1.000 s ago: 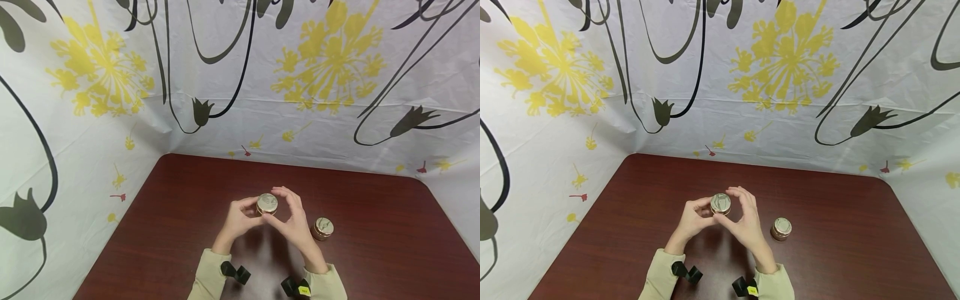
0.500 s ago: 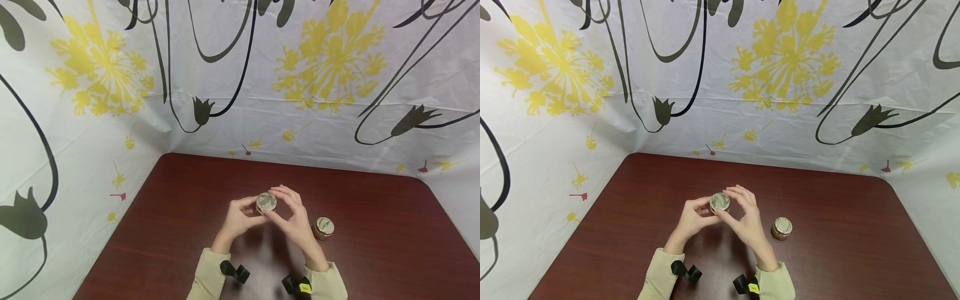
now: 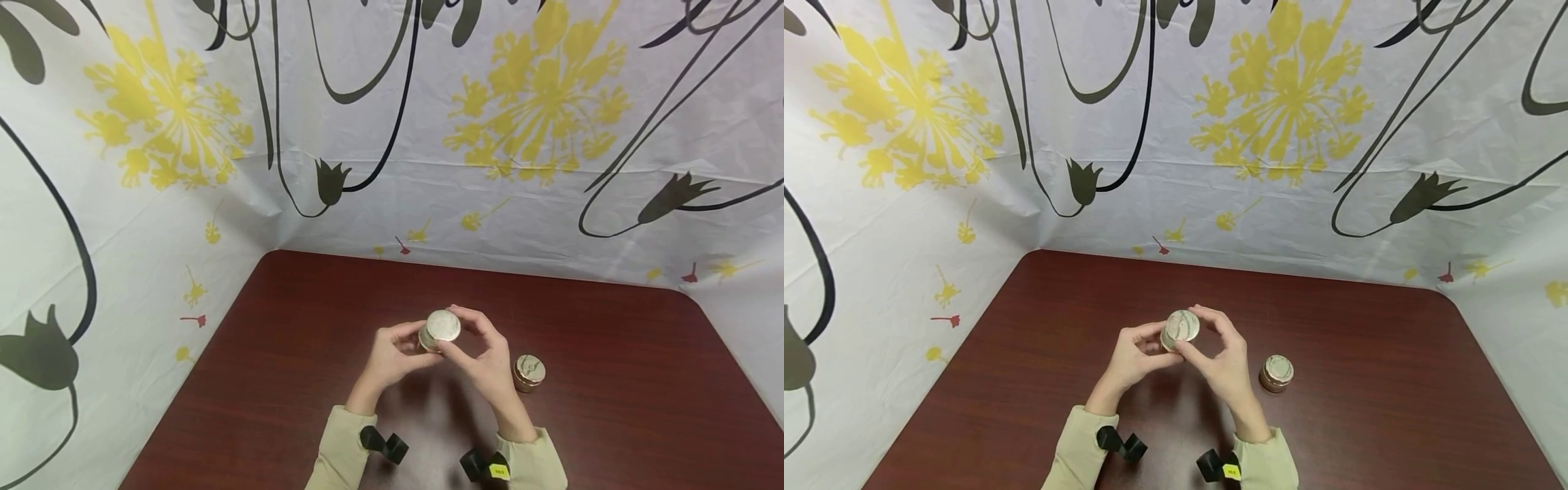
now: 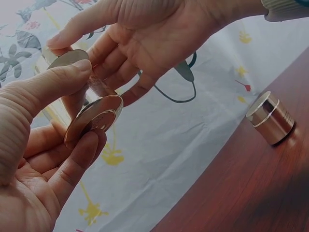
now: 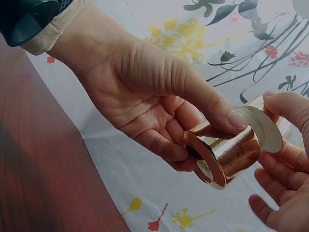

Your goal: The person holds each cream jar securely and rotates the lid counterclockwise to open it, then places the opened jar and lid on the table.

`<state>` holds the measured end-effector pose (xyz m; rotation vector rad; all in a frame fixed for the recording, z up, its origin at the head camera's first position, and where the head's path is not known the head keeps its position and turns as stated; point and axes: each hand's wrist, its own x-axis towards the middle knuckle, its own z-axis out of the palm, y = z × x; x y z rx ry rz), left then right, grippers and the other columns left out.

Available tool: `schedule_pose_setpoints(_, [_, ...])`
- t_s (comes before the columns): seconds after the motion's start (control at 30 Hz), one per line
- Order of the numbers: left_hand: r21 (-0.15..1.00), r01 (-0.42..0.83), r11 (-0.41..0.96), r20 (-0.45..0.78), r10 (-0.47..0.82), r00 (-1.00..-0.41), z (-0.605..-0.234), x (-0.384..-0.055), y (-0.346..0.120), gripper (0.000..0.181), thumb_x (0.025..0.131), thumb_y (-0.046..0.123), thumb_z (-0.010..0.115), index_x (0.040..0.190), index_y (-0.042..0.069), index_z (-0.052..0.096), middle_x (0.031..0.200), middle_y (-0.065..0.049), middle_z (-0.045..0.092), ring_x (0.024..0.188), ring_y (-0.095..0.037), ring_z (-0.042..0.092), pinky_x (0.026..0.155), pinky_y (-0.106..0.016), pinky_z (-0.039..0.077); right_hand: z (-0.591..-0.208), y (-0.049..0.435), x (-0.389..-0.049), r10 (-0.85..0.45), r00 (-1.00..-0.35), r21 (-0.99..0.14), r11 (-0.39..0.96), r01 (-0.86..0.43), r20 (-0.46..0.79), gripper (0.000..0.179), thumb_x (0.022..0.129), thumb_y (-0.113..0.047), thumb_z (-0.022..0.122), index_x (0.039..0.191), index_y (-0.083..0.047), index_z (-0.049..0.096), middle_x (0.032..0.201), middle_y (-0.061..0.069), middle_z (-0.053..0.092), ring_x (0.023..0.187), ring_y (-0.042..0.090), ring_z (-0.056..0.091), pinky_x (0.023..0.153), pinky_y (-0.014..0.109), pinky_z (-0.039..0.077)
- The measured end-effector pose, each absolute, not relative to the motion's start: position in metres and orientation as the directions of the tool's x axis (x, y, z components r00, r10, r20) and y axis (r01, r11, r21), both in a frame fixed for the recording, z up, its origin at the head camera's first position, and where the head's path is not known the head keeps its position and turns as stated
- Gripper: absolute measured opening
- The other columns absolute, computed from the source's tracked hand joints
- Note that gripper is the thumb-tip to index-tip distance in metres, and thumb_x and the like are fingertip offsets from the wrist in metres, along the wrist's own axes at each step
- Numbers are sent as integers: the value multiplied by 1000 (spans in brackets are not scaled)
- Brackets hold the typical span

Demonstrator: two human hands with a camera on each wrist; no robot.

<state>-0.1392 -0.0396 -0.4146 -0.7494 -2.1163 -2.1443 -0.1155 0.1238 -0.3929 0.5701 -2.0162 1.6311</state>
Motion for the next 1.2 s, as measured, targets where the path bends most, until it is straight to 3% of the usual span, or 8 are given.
schedule_pose_setpoints(0.13, [934,349,-72,354,292,-889,-416,-139,-40,44,67,-12,77,108,-14,63,103,-27,65,77,-6,60,70,-56,52,-405,127,-120,38,-793,-791,106,-602,608,50,63,24,71,110,14,56,111,26,61,103,9,57,87,20,44])
schedule_pose_setpoints(0.27, [929,367,-54,367,276,-888,-417,-139,-41,43,65,-12,78,106,-15,63,101,-28,65,77,-5,59,69,-46,55,-413,132,-123,68,-788,-790,7,-613,612,50,64,26,69,110,16,54,114,17,62,105,15,58,87,20,46])
schedule_pose_setpoints(0.47, [926,374,-54,374,264,-889,-424,-142,-41,43,65,-13,78,105,-15,63,99,-28,65,78,-3,59,67,-32,55,-414,140,-123,97,-789,-790,-29,-612,607,50,65,27,67,111,17,53,113,17,62,101,15,59,84,19,48])
schedule_pose_setpoints(0.67, [940,336,-50,338,241,-910,-443,-149,-42,46,64,-9,80,108,-10,65,102,-22,67,81,-6,60,70,-38,56,-413,148,-122,106,-784,-785,-37,-618,612,50,64,29,64,111,21,50,114,8,63,101,13,59,85,20,49])
schedule_pose_setpoints(1.03, [948,317,-35,317,205,-926,-444,-151,-55,47,64,-13,78,109,-14,62,102,-28,65,81,-7,62,73,-45,55,-411,162,-118,125,-757,-757,-60,-651,641,50,64,30,64,111,22,49,113,15,62,105,17,59,86,20,49])
schedule_pose_setpoints(1.2, [956,292,-35,293,181,-939,-443,-151,-63,48,65,-10,79,110,-11,63,101,-25,66,84,-9,63,76,-45,54,-411,173,-116,140,-746,-744,-77,-664,651,51,63,32,62,111,23,48,113,15,62,105,18,59,83,19,49])
